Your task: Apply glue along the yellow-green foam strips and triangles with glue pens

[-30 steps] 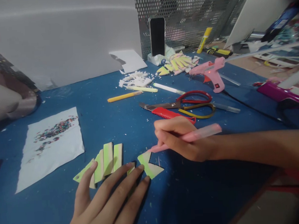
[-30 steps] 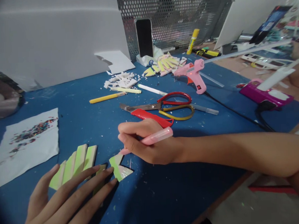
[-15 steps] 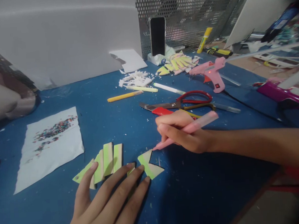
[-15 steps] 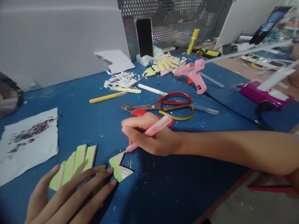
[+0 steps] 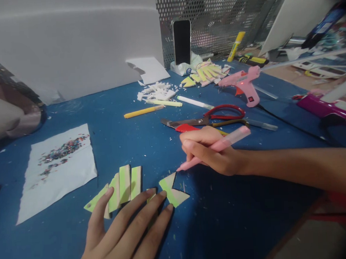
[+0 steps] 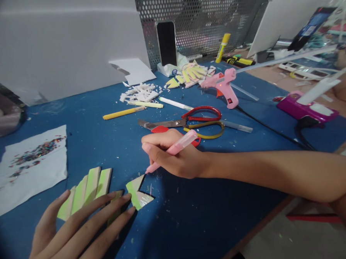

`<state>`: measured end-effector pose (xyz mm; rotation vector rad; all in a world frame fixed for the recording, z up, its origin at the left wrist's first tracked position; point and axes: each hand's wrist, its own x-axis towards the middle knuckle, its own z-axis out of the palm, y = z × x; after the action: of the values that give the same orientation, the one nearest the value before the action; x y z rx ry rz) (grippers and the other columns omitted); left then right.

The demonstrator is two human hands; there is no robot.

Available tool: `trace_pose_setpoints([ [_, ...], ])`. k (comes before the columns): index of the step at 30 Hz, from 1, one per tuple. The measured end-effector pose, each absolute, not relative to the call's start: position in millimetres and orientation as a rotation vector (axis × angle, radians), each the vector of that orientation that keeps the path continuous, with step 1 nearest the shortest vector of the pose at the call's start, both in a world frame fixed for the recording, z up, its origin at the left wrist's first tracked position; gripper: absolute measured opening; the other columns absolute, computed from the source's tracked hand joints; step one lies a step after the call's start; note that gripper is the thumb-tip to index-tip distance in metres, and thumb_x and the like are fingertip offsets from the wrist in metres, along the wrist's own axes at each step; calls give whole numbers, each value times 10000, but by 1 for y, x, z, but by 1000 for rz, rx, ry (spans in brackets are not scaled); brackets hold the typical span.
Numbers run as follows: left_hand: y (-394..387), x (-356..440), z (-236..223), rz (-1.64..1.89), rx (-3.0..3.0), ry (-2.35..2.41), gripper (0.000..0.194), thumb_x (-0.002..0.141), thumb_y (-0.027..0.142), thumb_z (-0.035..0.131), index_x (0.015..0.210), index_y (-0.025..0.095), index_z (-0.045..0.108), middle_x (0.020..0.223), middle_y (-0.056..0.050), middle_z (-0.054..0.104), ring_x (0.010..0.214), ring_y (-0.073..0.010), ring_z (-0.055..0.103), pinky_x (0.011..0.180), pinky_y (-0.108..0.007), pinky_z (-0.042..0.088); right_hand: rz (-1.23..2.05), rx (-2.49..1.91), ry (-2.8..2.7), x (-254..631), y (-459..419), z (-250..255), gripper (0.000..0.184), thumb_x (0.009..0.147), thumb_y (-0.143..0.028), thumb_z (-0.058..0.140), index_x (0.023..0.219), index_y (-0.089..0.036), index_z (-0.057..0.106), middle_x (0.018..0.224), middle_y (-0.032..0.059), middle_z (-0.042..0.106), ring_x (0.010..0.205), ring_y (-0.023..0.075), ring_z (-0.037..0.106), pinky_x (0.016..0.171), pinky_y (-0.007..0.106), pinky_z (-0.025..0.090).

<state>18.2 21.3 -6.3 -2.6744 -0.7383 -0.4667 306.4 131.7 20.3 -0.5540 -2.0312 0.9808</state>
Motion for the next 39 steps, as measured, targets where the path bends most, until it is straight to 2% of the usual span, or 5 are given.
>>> trace_pose_setpoints([
  [5, 22, 18, -7, -470, -2675, -727, 587, 1080, 609, 449, 1467, 213, 644, 1580, -75, 604, 1396, -285, 570, 1365, -650, 54, 1033, -528, -2040, 306, 132, 21, 480, 1127, -327, 496, 688, -144, 561, 617, -53, 485, 529, 47, 456, 522, 202, 354],
  [10, 23, 18, -9, -462, -2682, -717, 671, 1086, 652, 382, 1515, 183, 595, 1611, -101, 568, 1404, -303, 553, 1348, -687, 51, 1055, -527, -2031, 305, 132, 22, 496, 1130, -364, 498, 686, -150, 553, 623, -52, 481, 555, 58, 472, 538, 199, 374],
  [19, 21, 16, -9, -450, -2687, -727, 653, 1068, 655, 427, 1488, 196, 626, 1597, -87, 584, 1408, -309, 558, 1354, -681, 56, 1087, -514, -2029, 305, 132, 21, 497, 1129, -341, 491, 668, -157, 523, 628, -55, 459, 533, 48, 450, 485, 189, 319],
  [35, 21, 16, -10, -443, -2707, -730, 653, 1053, 641, 488, 1505, 186, 607, 1625, -93, 554, 1409, -309, 545, 1353, -671, 38, 1171, -470, -2076, 306, 129, 20, 386, 1087, -247, 518, 715, -187, 432, 684, -64, 414, 567, 49, 432, 500, 145, 371],
  [39, 20, 15, -11, -448, -2708, -727, 690, 1060, 679, 432, 1513, 187, 599, 1637, -97, 540, 1415, -309, 535, 1351, -671, 34, 1168, -449, -2175, 307, 130, 20, 376, 1087, -283, 526, 732, -188, 447, 675, -57, 431, 564, 57, 440, 501, 157, 350],
])
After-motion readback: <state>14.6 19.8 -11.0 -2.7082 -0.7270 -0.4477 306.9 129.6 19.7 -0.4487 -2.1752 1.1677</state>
